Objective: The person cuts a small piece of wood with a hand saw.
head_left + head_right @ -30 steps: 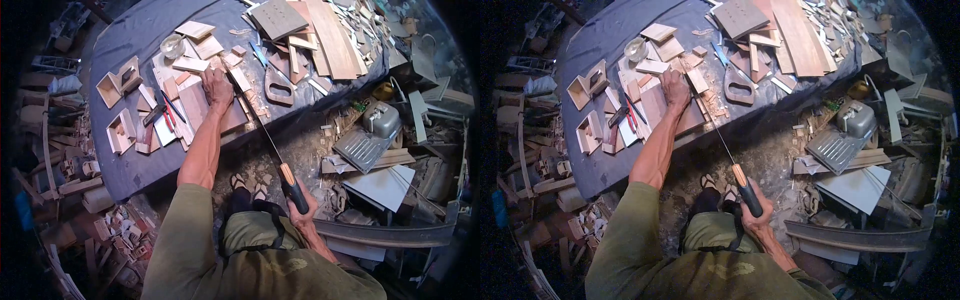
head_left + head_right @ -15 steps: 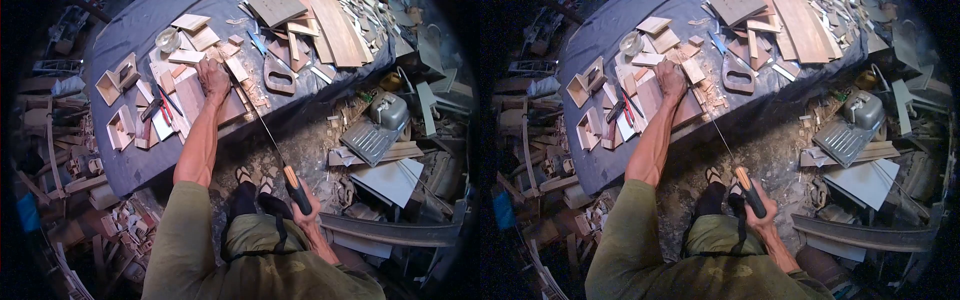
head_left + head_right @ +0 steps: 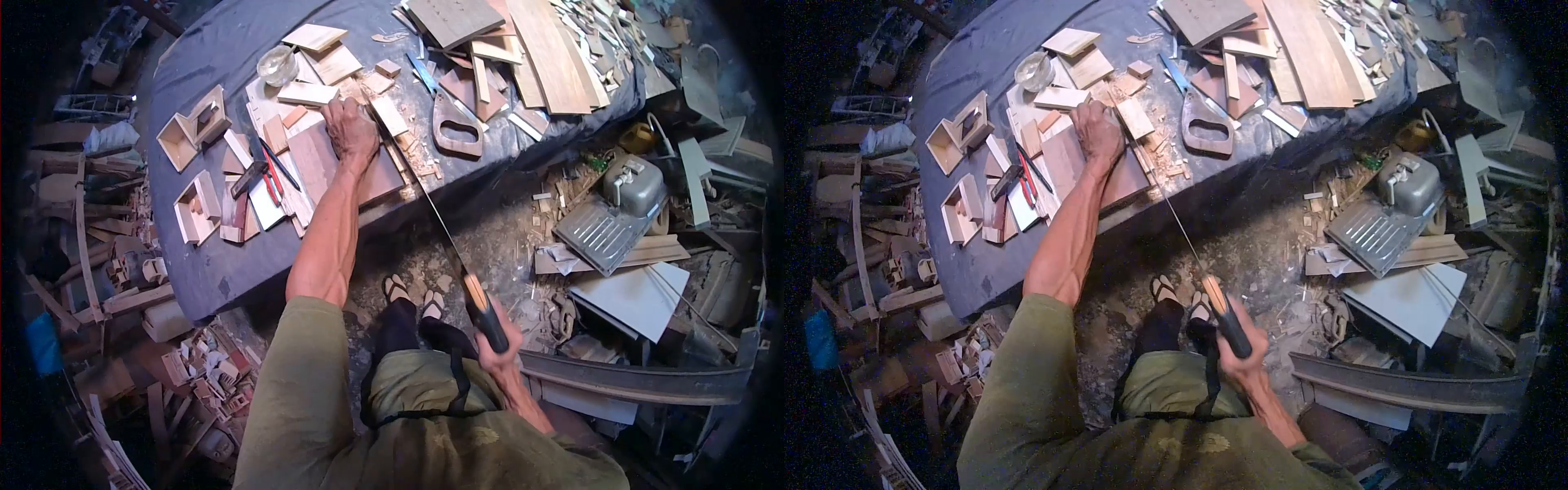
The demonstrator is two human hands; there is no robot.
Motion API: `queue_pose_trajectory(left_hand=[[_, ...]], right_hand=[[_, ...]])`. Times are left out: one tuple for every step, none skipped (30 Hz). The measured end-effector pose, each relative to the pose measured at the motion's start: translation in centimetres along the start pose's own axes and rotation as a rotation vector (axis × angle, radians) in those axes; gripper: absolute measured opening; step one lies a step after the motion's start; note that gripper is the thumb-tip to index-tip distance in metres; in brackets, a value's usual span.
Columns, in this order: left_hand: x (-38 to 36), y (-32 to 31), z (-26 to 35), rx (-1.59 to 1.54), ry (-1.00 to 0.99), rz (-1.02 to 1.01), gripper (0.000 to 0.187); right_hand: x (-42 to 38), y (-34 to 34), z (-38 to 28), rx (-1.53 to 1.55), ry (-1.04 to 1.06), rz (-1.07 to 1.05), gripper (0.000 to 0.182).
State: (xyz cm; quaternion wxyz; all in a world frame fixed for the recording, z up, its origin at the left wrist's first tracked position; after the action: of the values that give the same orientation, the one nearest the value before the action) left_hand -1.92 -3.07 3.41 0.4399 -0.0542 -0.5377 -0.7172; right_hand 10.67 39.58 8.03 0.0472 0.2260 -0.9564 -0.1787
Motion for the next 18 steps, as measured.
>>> queue_pose_trajectory(left_hand=[[0.2, 0.0, -0.1, -0.001, -0.001, -0.004, 0.019], [0.2, 0.0, -0.1, -0.003, -0.003, -0.016, 0.019], [-0.1, -0.1, 0.0, -0.004, -0.016, -0.011, 0.018], [0.0, 0.0, 0.1, -0.005, -0.028, 0.002, 0.018], [0.2, 0.1, 0.0, -0.002, -0.042, 0.015, 0.017], [0.3, 0.1, -0.4, 0.012, -0.063, 0.037, 0.016], [0.3, -0.2, -0.8, 0.025, -0.083, 0.056, 0.015], [0.3, -0.5, -1.2, 0.037, -0.105, 0.077, 0.014], [0.1, -0.4, -0.9, 0.028, -0.092, 0.082, 0.014], [-0.4, -0.3, -0.4, 0.014, -0.08, 0.08, 0.014], [0.2, 0.0, -0.1, 0.005, -0.071, 0.102, 0.014], [0.6, 0.3, -0.2, 0.014, -0.075, 0.106, 0.014], [0.4, 0.2, -0.3, 0.019, -0.075, 0.101, 0.013], [0.2, 0.0, -0.4, 0.021, -0.069, 0.098, 0.013], [0.3, -0.1, -0.5, 0.022, -0.061, 0.067, 0.013], [0.5, 0.0, -0.5, 0.02, -0.079, 0.093, 0.013], [0.5, 0.0, -0.4, 0.018, -0.096, 0.117, 0.013], [0.2, -0.1, -0.3, 0.013, -0.11, 0.133, 0.013]], right_hand=[[0.1, 0.0, 0.2, -0.007, 0.006, 0.011, 0.059], [0.0, -0.2, 0.0, -0.013, 0.005, 0.025, 0.059], [0.0, -0.3, -0.5, -0.024, 0.001, 0.039, 0.06], [1.6, -1.2, -0.9, 0.005, 0.01, 0.029, 0.059], [4.1, -2.6, -1.5, 0.038, 0.018, 0.02, 0.058], [5.9, -3.4, -1.9, 0.072, 0.026, 0.011, 0.057], [6.6, -3.5, -2.0, 0.081, 0.015, -0.002, 0.057], [7.2, -3.6, -2.2, 0.09, 0.007, -0.014, 0.058], [7.2, -3.5, -2.2, 0.095, -0.008, -0.024, 0.058], [6.1, -3.0, -2.1, 0.069, -0.001, -0.012, 0.058], [5.3, -2.3, -1.8, 0.047, 0.028, -0.002, 0.058], [4.2, -1.9, -1.5, 0.032, 0.057, 0.006, 0.059], [2.4, -1.2, -0.7, 0.039, -0.015, -0.001, 0.059], [0.8, -0.4, 0.0, 0.007, -0.063, -0.031, 0.06], [0.0, 0.0, -0.5, 0.018, -0.062, -0.031, 0.059], [-0.1, 0.3, -1.1, 0.034, -0.06, -0.03, 0.059], [0.5, 0.2, -1.8, 0.029, -0.038, -0.015, 0.059], [1.5, -0.3, -2.6, 0.021, -0.023, -0.001, 0.058]])
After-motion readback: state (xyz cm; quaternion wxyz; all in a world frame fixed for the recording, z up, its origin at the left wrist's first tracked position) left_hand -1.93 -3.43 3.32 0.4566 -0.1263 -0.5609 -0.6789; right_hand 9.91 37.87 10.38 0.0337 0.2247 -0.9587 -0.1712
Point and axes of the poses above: each hand's wrist, its own x-axis towards the middle knuckle, its own y-axis out of the back of the hand, z = x × y, the point moved 5 cm from there along x, towards the middle knuckle, and after that the axes turned 5 degrees about -y, right-handed, at the moved point
